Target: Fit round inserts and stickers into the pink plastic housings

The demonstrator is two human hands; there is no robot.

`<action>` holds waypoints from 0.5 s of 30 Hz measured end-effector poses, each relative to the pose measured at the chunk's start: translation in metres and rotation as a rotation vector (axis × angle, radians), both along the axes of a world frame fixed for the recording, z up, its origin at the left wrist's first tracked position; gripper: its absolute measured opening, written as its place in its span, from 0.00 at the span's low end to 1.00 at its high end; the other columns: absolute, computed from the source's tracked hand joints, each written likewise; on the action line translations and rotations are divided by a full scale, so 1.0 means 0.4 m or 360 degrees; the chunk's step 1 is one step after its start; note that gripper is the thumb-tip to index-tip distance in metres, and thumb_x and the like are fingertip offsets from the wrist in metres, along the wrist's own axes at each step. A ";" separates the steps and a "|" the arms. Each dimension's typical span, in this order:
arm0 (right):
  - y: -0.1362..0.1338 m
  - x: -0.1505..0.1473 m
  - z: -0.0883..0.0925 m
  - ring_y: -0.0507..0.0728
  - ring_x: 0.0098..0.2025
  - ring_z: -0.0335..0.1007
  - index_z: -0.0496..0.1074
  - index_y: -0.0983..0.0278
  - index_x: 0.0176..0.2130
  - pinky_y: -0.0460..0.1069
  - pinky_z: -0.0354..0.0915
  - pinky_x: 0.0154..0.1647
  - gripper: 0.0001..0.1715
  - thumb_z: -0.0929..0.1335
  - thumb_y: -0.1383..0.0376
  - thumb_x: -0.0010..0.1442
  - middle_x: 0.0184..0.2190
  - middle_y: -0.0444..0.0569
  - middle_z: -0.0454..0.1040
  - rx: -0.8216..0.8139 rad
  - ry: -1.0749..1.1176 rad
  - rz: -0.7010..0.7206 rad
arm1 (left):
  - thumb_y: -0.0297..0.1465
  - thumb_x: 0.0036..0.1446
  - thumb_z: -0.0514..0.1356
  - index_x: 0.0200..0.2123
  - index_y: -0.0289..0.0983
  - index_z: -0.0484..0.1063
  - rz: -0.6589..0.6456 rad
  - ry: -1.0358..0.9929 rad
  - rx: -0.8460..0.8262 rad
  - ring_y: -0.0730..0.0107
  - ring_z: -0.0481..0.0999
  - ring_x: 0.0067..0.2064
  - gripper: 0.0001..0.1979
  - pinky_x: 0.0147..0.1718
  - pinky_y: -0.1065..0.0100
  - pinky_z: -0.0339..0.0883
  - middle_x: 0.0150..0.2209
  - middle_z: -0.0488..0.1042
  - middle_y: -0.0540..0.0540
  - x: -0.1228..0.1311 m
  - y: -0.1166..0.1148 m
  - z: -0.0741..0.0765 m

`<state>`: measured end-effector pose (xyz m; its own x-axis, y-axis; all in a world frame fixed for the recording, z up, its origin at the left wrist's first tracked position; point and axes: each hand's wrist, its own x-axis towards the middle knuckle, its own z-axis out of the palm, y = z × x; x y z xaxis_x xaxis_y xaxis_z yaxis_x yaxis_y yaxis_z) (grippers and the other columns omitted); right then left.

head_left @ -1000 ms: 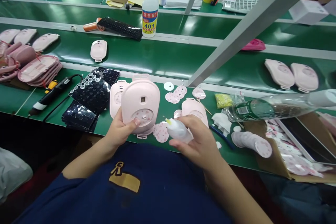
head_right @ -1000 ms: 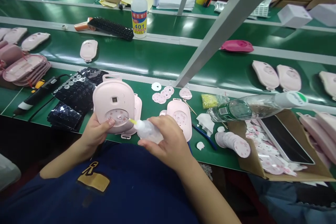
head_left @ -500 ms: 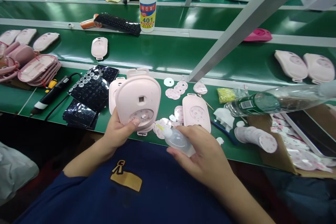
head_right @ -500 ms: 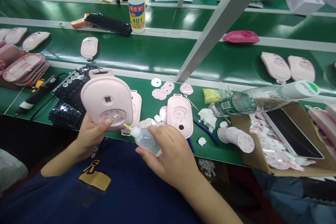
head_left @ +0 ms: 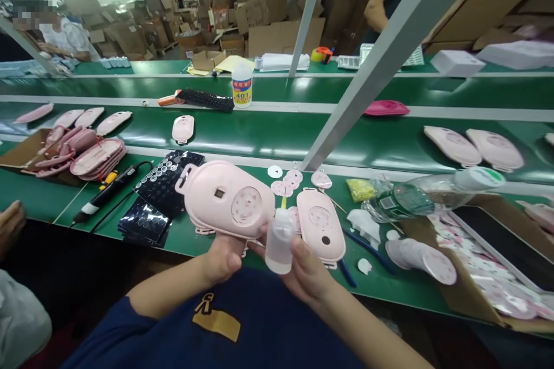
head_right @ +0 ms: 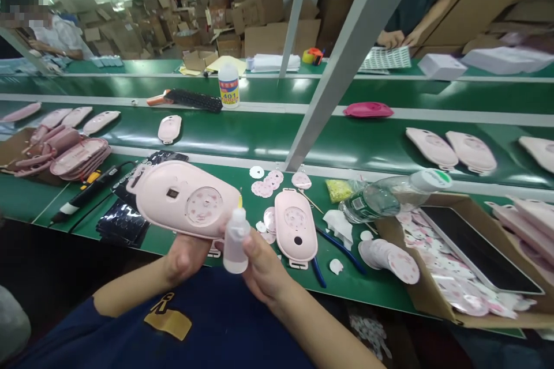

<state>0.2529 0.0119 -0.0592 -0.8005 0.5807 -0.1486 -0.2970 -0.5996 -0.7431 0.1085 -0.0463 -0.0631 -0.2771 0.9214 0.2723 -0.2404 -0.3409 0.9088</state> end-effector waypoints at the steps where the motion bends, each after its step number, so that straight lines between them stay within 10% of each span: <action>1: 0.007 0.005 0.003 0.67 0.54 0.70 0.78 0.57 0.39 0.65 0.62 0.59 0.34 0.74 0.36 0.45 0.45 0.52 0.78 -0.0036 0.0015 -0.0097 | 0.63 0.41 0.64 0.63 0.46 0.65 -0.0111 0.0040 0.0034 0.39 0.56 0.69 0.49 0.65 0.44 0.56 0.64 0.65 0.40 -0.007 -0.006 -0.007; 8: 0.025 0.046 0.002 0.66 0.52 0.72 0.78 0.59 0.41 0.61 0.64 0.57 0.34 0.76 0.40 0.43 0.43 0.52 0.79 0.0125 -0.0084 -0.0398 | 0.56 0.41 0.70 0.59 0.45 0.70 -0.0265 -0.0161 -0.0166 0.34 0.67 0.63 0.43 0.61 0.40 0.62 0.58 0.74 0.36 -0.075 -0.054 -0.049; 15: 0.028 0.063 -0.009 0.66 0.64 0.58 0.79 0.58 0.43 0.58 0.60 0.61 0.33 0.75 0.39 0.47 0.63 0.53 0.62 0.0533 -0.0145 -0.0114 | 0.36 0.48 0.72 0.54 0.47 0.73 0.0560 -0.0358 -0.0364 0.51 0.75 0.57 0.28 0.57 0.48 0.70 0.56 0.76 0.43 -0.075 -0.009 0.005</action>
<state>0.2779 0.0230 -0.0627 -0.7482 0.6635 -0.0091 -0.2530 -0.2979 -0.9205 0.0784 -0.0501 -0.0611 -0.6120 0.7903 -0.0293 -0.3456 -0.2339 0.9088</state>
